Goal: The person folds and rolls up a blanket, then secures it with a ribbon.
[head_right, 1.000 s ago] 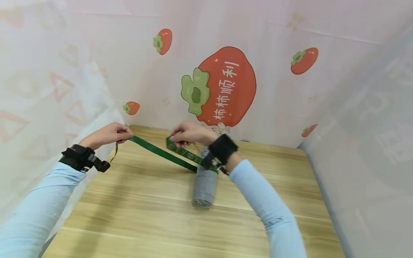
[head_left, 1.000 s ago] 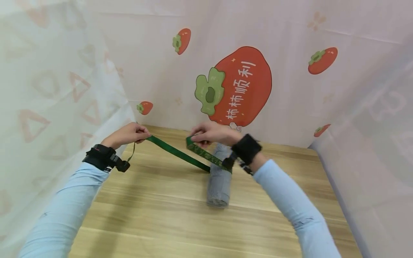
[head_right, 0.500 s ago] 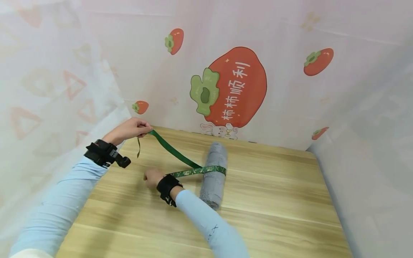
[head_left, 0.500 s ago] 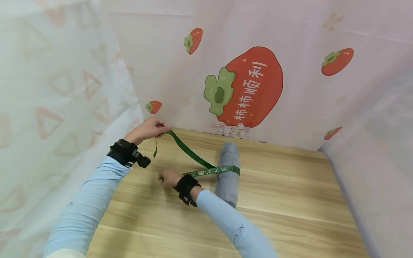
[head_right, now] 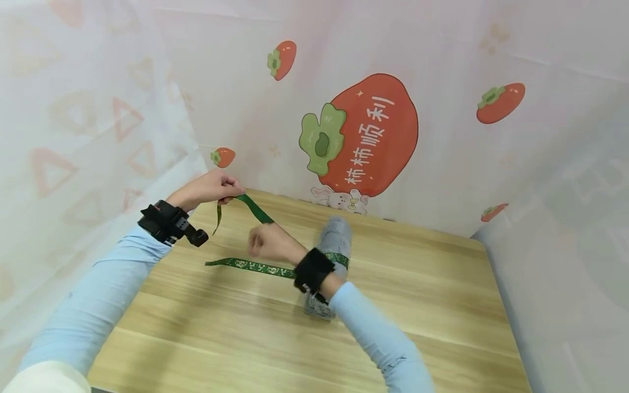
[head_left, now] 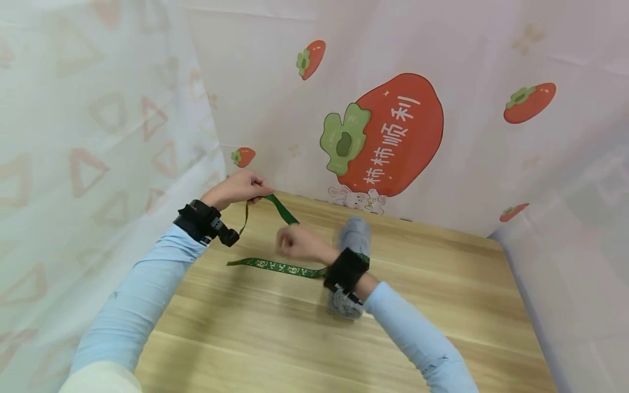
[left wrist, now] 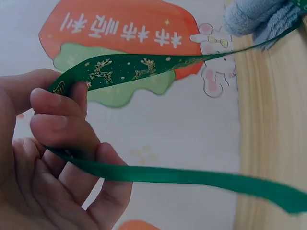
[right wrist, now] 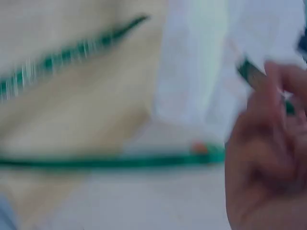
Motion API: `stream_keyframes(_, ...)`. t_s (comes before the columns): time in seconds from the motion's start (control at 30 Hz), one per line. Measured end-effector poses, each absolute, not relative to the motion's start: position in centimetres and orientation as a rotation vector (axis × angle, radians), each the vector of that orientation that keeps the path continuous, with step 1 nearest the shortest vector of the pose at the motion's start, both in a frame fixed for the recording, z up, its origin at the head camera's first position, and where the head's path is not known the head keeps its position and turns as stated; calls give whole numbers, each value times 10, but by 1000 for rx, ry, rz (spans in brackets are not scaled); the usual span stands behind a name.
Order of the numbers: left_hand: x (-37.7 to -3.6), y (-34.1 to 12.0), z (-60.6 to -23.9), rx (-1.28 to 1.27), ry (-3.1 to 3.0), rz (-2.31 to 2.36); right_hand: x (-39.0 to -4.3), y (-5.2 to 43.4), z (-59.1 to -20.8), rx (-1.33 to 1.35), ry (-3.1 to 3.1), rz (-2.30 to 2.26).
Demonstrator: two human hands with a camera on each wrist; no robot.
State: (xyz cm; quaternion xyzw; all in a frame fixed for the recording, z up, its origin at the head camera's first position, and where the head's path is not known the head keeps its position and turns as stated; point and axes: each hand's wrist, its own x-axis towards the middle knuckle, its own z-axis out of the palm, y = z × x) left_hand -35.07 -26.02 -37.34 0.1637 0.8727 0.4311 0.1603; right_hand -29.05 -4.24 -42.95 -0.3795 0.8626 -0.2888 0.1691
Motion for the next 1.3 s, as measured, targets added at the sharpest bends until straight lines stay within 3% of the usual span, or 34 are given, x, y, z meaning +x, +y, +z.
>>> stream_keyframes(0.17,-348,-225,-350,512,2498,1174,-308,-14,-387,-848,2781,-1055)
stream_keyframes(0.33,-338,-182,-325,619,2447,1194,-318,-2,-370,-825,2942,-1118)
stream_keyframes(0.57,-335,-154,-324,778,2308,1345,-318,66,-338,-676,3102,-1277)
stream_keyframes(0.67,-338,-157,-354,736,2238,1445,-314,109,-324,-610,3098,-1332)
stream_keyframes(0.8,-339,-160,-437,692,2330,1331,-300,163,-317,-579,3085,-1327)
stream_keyframes(0.93,-329,-148,-531,839,2510,1005,-285,204,-320,-480,3113,-1295)
stream_keyframes(1.03,-318,-138,-576,972,2493,929,-275,227,-325,-390,3126,-1287)
stream_keyframes(1.17,-316,-125,-602,1045,2432,987,-261,255,-335,-326,3165,-1269)
stream_keyframes(1.3,-320,-116,-605,928,2308,1126,-246,287,-350,-247,3154,-1366)
